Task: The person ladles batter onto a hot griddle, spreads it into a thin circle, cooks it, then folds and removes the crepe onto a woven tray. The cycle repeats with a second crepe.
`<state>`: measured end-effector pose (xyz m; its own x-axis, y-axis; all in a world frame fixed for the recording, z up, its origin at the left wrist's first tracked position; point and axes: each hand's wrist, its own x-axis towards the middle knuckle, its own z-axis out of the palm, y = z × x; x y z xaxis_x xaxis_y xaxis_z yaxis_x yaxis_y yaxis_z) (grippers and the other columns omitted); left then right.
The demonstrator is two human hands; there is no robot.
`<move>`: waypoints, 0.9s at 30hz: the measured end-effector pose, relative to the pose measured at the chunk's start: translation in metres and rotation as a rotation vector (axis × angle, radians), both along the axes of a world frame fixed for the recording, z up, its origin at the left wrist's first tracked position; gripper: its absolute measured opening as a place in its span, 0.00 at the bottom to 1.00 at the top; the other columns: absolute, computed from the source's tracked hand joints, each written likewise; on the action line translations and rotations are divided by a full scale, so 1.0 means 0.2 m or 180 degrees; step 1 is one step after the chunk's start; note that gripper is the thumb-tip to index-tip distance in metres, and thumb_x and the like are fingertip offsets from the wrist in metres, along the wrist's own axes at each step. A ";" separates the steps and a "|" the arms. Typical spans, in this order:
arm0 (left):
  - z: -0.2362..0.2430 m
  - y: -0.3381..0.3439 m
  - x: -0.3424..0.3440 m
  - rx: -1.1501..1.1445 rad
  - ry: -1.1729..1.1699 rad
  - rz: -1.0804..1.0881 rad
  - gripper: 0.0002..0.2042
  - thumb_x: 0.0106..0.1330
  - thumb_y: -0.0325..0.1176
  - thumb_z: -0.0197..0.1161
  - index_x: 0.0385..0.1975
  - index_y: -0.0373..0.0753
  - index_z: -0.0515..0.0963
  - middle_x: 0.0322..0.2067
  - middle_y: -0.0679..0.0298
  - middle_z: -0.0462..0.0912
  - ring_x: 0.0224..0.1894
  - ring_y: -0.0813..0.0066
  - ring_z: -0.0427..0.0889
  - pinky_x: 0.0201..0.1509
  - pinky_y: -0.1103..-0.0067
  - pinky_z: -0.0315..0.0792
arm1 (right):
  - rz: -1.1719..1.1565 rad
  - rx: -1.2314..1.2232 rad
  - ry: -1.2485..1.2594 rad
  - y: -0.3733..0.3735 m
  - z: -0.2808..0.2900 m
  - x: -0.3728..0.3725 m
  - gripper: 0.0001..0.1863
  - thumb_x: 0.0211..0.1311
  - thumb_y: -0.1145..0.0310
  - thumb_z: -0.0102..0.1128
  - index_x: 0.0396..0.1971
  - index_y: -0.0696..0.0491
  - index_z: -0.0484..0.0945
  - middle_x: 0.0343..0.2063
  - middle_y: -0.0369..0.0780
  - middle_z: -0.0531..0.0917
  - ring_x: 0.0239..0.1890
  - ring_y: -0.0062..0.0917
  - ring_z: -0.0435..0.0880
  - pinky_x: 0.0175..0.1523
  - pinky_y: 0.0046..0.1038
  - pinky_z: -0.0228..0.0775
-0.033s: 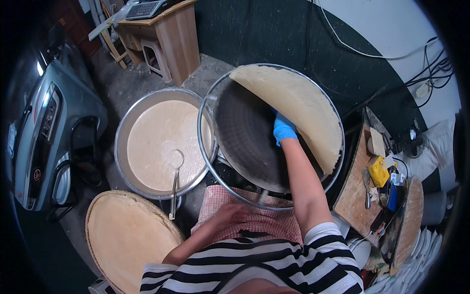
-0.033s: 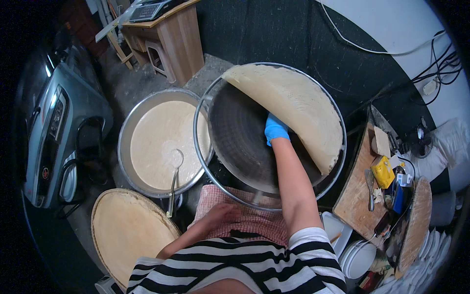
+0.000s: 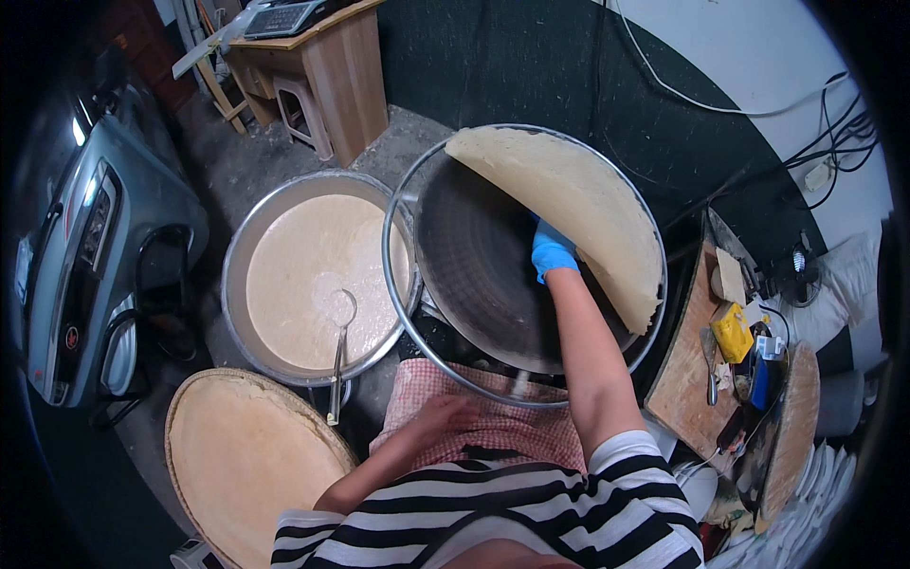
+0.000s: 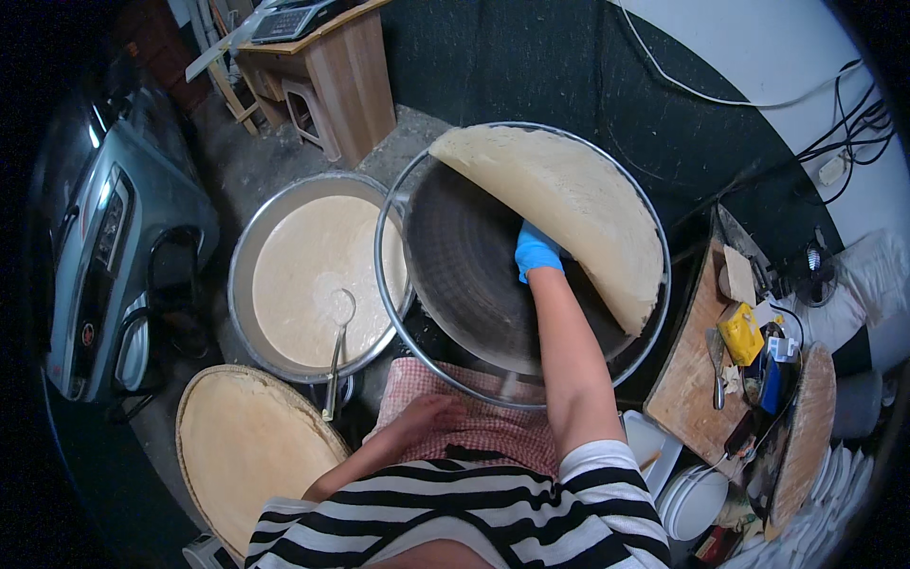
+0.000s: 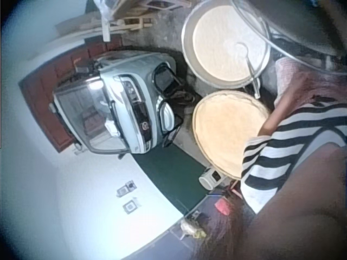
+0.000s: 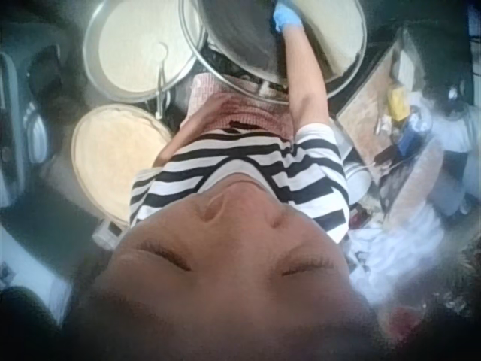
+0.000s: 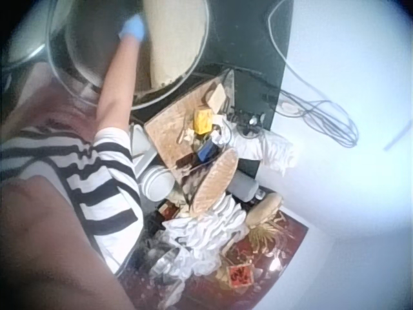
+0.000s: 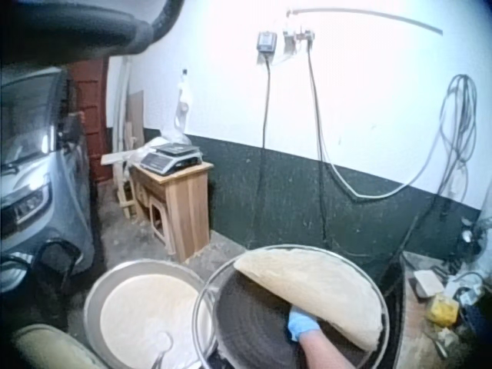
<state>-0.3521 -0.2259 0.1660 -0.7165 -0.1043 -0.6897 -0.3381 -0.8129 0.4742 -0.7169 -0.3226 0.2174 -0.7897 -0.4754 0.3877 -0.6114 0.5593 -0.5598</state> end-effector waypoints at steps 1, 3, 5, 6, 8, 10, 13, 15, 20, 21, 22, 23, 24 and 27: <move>0.00 0.00 0.00 -0.0012 0.0046 0.0007 0.15 0.67 0.36 0.49 0.48 0.32 0.70 0.44 0.51 0.76 0.45 0.62 0.78 0.49 0.73 0.73 | 0.0024 0.0207 -0.0115 0.02 0.01 -0.01 0.21 0.64 0.57 0.38 0.48 0.54 0.71 0.49 0.47 0.74 0.52 0.42 0.70 0.56 0.39 0.60; 0.00 0.01 0.01 0.0030 0.0093 0.0048 0.15 0.68 0.36 0.48 0.48 0.33 0.70 0.44 0.52 0.76 0.45 0.63 0.78 0.49 0.72 0.73 | 0.0033 0.0381 -0.0106 0.07 0.01 -0.03 0.22 0.64 0.56 0.38 0.50 0.53 0.70 0.51 0.47 0.72 0.54 0.41 0.68 0.57 0.39 0.59; 0.01 0.02 0.01 0.0030 0.0096 0.0078 0.15 0.68 0.36 0.48 0.47 0.33 0.70 0.43 0.52 0.77 0.45 0.63 0.78 0.49 0.72 0.73 | -0.0012 0.0788 -0.0046 0.11 0.00 -0.06 0.21 0.64 0.56 0.38 0.50 0.53 0.70 0.51 0.47 0.72 0.54 0.41 0.68 0.58 0.39 0.59; 0.02 0.02 0.02 0.0028 0.0096 0.0095 0.15 0.68 0.36 0.48 0.47 0.33 0.70 0.43 0.52 0.77 0.45 0.63 0.78 0.49 0.72 0.73 | 0.0041 0.0556 -0.0068 0.14 -0.01 -0.07 0.21 0.64 0.57 0.39 0.50 0.53 0.70 0.52 0.47 0.72 0.54 0.42 0.68 0.58 0.39 0.58; 0.03 0.02 0.02 0.0013 0.0142 0.0131 0.14 0.67 0.36 0.49 0.46 0.33 0.71 0.42 0.53 0.77 0.44 0.64 0.78 0.48 0.73 0.74 | 0.0067 0.0598 -0.0032 0.19 -0.03 -0.11 0.21 0.64 0.57 0.39 0.51 0.53 0.70 0.52 0.47 0.72 0.55 0.42 0.68 0.58 0.39 0.58; 0.03 0.02 0.02 -0.0048 0.0114 0.0174 0.13 0.67 0.35 0.49 0.45 0.33 0.72 0.41 0.54 0.78 0.42 0.65 0.79 0.47 0.74 0.74 | 0.0107 0.0679 0.0034 0.25 -0.05 -0.14 0.21 0.64 0.57 0.40 0.51 0.52 0.70 0.52 0.46 0.72 0.55 0.42 0.68 0.58 0.39 0.58; 0.03 -0.01 0.00 -0.0478 0.0179 0.0410 0.11 0.64 0.32 0.53 0.43 0.35 0.73 0.38 0.57 0.79 0.38 0.70 0.79 0.43 0.78 0.74 | 0.0252 0.0817 0.0319 0.39 -0.10 -0.09 0.21 0.63 0.57 0.40 0.52 0.52 0.70 0.52 0.46 0.72 0.55 0.42 0.67 0.58 0.39 0.58; 0.06 -0.06 -0.03 -0.1038 0.0289 0.0713 0.11 0.59 0.31 0.59 0.41 0.37 0.73 0.33 0.62 0.80 0.35 0.76 0.79 0.39 0.83 0.74 | 0.0456 0.0932 0.0626 0.53 -0.15 0.03 0.21 0.63 0.57 0.41 0.52 0.52 0.69 0.52 0.46 0.71 0.55 0.42 0.67 0.59 0.39 0.58; 0.23 -0.33 -0.22 -0.5354 -0.0111 0.0931 0.35 0.42 0.30 0.70 0.54 0.34 0.63 0.53 0.50 0.67 0.56 0.55 0.66 0.59 0.69 0.61 | 0.0674 0.1069 0.0641 0.78 -0.11 0.40 0.20 0.59 0.63 0.47 0.51 0.52 0.70 0.49 0.48 0.73 0.52 0.44 0.70 0.56 0.40 0.60; 0.27 -0.40 -0.29 -0.5798 -0.0137 0.0705 0.37 0.41 0.32 0.71 0.55 0.36 0.62 0.56 0.51 0.64 0.60 0.52 0.61 0.63 0.66 0.54 | 0.0751 0.0931 0.0763 0.82 -0.07 0.46 0.20 0.56 0.66 0.49 0.50 0.53 0.70 0.47 0.49 0.74 0.50 0.45 0.71 0.55 0.40 0.62; 0.31 -0.45 -0.36 -0.6101 -0.0171 0.0524 0.39 0.39 0.32 0.72 0.56 0.36 0.61 0.57 0.51 0.63 0.61 0.53 0.59 0.63 0.65 0.53 | 0.0731 0.1389 0.0441 0.85 -0.01 0.50 0.20 0.53 0.69 0.50 0.49 0.54 0.71 0.44 0.50 0.75 0.48 0.45 0.72 0.53 0.40 0.63; 0.34 -0.48 -0.44 -0.6379 -0.0180 0.0382 0.39 0.39 0.32 0.72 0.56 0.38 0.62 0.57 0.51 0.62 0.62 0.53 0.58 0.64 0.64 0.51 | 0.0767 0.1669 0.0284 0.88 0.04 0.54 0.21 0.51 0.72 0.52 0.48 0.55 0.71 0.42 0.51 0.76 0.46 0.45 0.73 0.51 0.40 0.65; 0.36 -0.51 -0.51 -0.6520 -0.0049 0.0136 0.38 0.40 0.30 0.71 0.56 0.39 0.61 0.58 0.51 0.59 0.63 0.54 0.54 0.65 0.63 0.48 | 0.0823 0.1879 0.0235 0.91 0.09 0.58 0.21 0.48 0.75 0.53 0.47 0.56 0.72 0.40 0.51 0.76 0.43 0.45 0.74 0.49 0.40 0.66; 0.37 -0.52 -0.72 -0.7152 0.0382 -0.0886 0.17 0.46 0.29 0.62 0.39 0.38 0.71 0.42 0.51 0.74 0.49 0.56 0.72 0.51 0.66 0.65 | 0.1027 0.1396 0.0318 1.02 0.22 0.63 0.22 0.44 0.78 0.52 0.45 0.58 0.71 0.38 0.51 0.76 0.41 0.45 0.75 0.46 0.39 0.67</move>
<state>-0.4954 -0.3303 0.2395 -0.8621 -0.3215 0.3918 -0.2209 0.9341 0.2805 -0.5911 -0.1181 0.2609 -0.5467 -0.8210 0.1644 -0.8286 0.5023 -0.2471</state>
